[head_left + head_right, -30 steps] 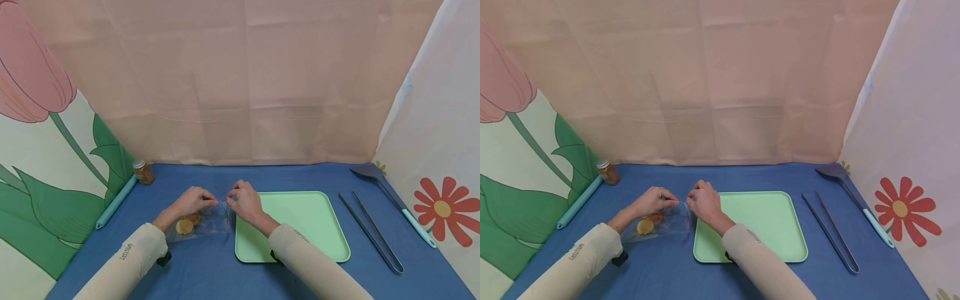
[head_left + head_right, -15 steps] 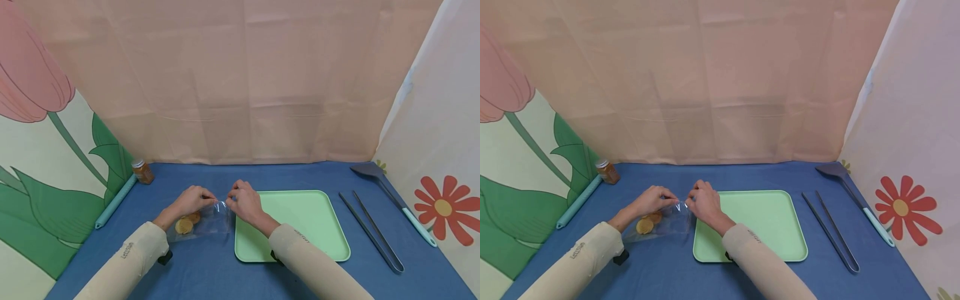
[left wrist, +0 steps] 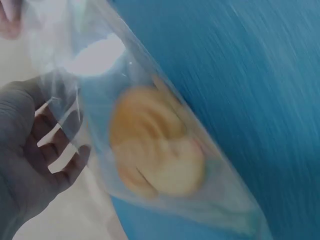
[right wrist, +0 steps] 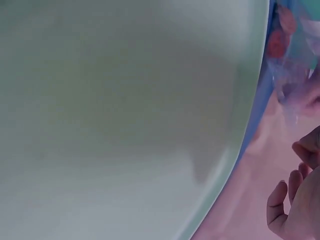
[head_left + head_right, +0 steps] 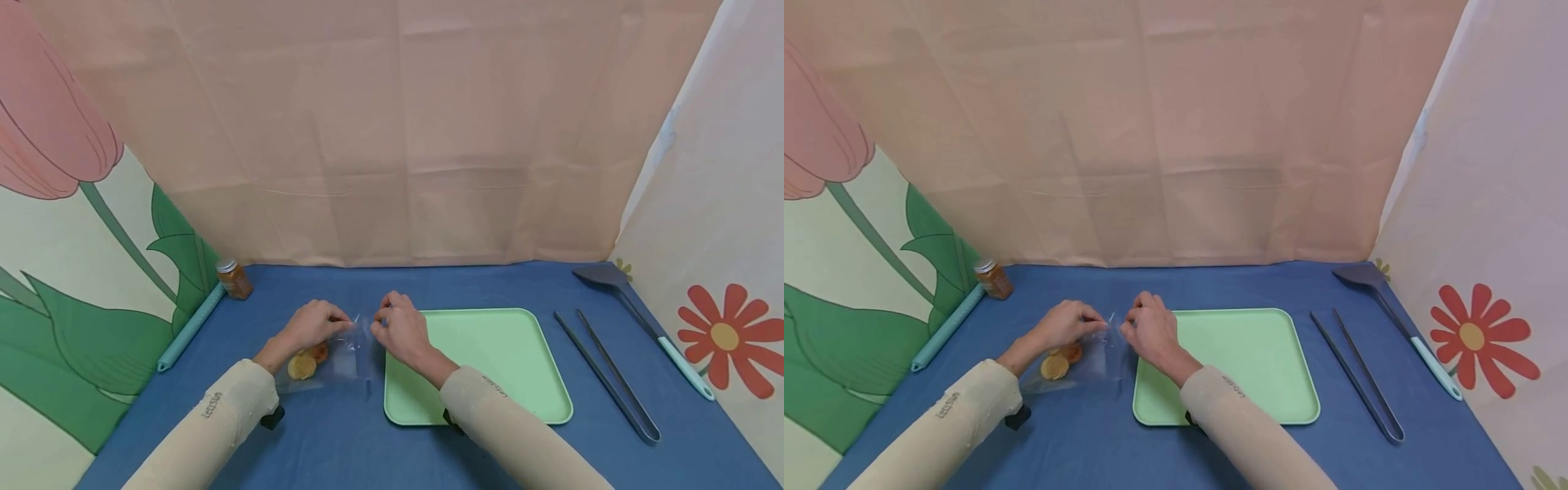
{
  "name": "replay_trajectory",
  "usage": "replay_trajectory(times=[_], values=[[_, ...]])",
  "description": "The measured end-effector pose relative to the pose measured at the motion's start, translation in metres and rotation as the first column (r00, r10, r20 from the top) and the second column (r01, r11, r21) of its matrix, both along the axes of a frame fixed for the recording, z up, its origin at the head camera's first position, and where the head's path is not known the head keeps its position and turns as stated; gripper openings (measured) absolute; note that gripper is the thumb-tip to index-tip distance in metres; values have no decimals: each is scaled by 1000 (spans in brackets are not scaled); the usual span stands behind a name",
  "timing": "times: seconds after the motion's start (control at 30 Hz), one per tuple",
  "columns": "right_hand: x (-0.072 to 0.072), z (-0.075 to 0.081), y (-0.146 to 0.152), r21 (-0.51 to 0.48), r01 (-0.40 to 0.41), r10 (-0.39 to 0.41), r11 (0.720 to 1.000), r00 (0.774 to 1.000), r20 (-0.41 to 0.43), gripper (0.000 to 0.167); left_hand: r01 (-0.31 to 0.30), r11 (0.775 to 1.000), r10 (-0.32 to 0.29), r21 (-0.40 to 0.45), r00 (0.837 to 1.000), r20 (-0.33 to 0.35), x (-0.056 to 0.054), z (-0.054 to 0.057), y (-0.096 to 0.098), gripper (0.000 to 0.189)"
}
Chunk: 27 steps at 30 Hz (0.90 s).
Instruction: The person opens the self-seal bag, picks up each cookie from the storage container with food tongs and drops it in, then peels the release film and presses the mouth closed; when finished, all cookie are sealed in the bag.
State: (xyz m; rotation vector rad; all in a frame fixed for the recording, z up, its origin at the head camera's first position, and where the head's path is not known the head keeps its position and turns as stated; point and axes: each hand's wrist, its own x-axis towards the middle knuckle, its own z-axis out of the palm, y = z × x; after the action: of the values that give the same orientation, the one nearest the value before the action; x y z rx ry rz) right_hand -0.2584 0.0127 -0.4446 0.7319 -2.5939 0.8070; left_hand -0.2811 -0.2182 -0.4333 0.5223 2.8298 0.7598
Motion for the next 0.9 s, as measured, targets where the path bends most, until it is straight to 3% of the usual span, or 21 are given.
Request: replay_trajectory(times=[0.17,0.6,0.9], values=[[-2,3,4,-28,31,-31,999,1000,3,13,-60,998,60,-9,997,41,3,-2,-10,18],[-3,5,-12,8,99,-99,995,994,50,12,-6,1000,7,10,1000,-10,6,3,-1,21],[-6,6,-18,52,123,-128,991,987,95,17,75,997,-74,32,997,-31,9,4,1,22]])
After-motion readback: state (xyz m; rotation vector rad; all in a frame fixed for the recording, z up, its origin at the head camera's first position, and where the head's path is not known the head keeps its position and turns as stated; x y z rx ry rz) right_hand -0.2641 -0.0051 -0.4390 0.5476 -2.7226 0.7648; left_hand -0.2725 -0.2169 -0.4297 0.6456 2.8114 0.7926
